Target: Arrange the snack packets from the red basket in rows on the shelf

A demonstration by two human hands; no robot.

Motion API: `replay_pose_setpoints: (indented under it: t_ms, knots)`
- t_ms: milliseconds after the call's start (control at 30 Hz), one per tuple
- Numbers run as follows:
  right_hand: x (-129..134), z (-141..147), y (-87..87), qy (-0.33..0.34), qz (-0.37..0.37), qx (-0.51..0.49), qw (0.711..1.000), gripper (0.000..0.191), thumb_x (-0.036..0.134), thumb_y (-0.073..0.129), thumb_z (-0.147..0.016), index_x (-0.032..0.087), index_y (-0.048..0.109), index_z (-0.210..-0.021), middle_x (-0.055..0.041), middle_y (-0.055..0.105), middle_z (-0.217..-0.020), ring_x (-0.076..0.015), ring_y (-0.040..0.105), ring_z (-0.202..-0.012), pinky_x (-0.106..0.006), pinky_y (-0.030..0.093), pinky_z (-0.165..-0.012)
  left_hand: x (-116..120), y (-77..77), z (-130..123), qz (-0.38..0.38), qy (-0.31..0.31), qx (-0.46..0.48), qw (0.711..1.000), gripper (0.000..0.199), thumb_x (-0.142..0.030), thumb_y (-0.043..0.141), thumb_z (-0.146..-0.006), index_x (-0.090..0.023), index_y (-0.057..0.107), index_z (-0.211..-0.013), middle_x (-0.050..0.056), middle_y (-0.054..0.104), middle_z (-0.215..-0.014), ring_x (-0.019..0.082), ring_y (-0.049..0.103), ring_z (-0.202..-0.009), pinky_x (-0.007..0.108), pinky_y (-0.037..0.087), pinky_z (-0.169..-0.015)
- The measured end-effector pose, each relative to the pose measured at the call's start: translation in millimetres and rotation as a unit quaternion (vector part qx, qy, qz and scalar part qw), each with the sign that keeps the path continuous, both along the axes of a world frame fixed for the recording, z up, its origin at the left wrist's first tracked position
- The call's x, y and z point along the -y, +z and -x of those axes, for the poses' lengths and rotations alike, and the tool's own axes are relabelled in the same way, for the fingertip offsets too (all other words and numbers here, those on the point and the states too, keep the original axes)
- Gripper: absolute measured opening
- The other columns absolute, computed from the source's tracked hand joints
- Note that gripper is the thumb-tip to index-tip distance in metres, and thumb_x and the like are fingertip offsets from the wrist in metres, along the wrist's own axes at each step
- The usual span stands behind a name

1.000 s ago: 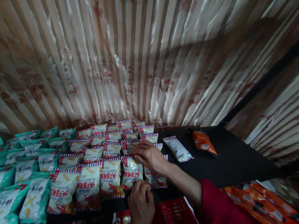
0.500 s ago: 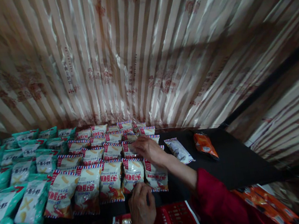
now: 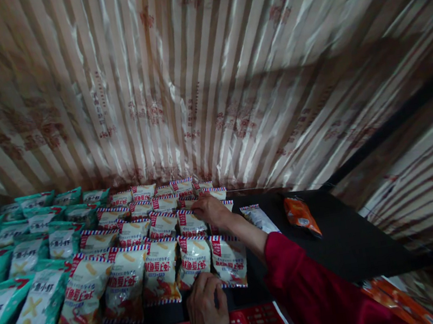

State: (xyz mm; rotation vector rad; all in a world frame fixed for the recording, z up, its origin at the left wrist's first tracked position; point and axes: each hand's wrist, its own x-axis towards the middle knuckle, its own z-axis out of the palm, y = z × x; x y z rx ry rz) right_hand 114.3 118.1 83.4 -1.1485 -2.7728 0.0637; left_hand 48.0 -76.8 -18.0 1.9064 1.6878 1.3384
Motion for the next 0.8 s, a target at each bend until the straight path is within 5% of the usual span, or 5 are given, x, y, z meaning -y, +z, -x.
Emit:
replay_pose_setpoints:
  t_ms: [167,800]
  knots:
    - [-14,-1,0.1,-0.027,0.004,-0.025,0.999,0.023,0.017,0.049,-0.085,0.019,0.07,-0.074,-0.0027,0.069,-0.071,-0.0147,0.06,-0.071,-0.025,0.04,-0.075,-1,-2.7,-1,0.003,-0.011,-0.001,1.0,0.023,-0.009,0.038,-0.08,-0.021,0.057,-0.076,0.002,0.061,-0.077,0.013,0.06,-0.07,0.022,0.048,-0.063]
    - [-66,18,-12.1,-0.075,-0.008,0.121,0.99,0.02,0.017,0.054,-0.079,0.022,0.072,-0.085,-0.0095,0.073,-0.085,-0.0253,0.062,-0.092,-0.034,0.042,-0.082,-4,-21.0,-9,-0.014,0.014,0.018,1.0,0.023,-0.012,0.035,-0.082,-0.023,0.055,-0.076,0.002,0.06,-0.074,0.013,0.059,-0.07,0.023,0.046,-0.063]
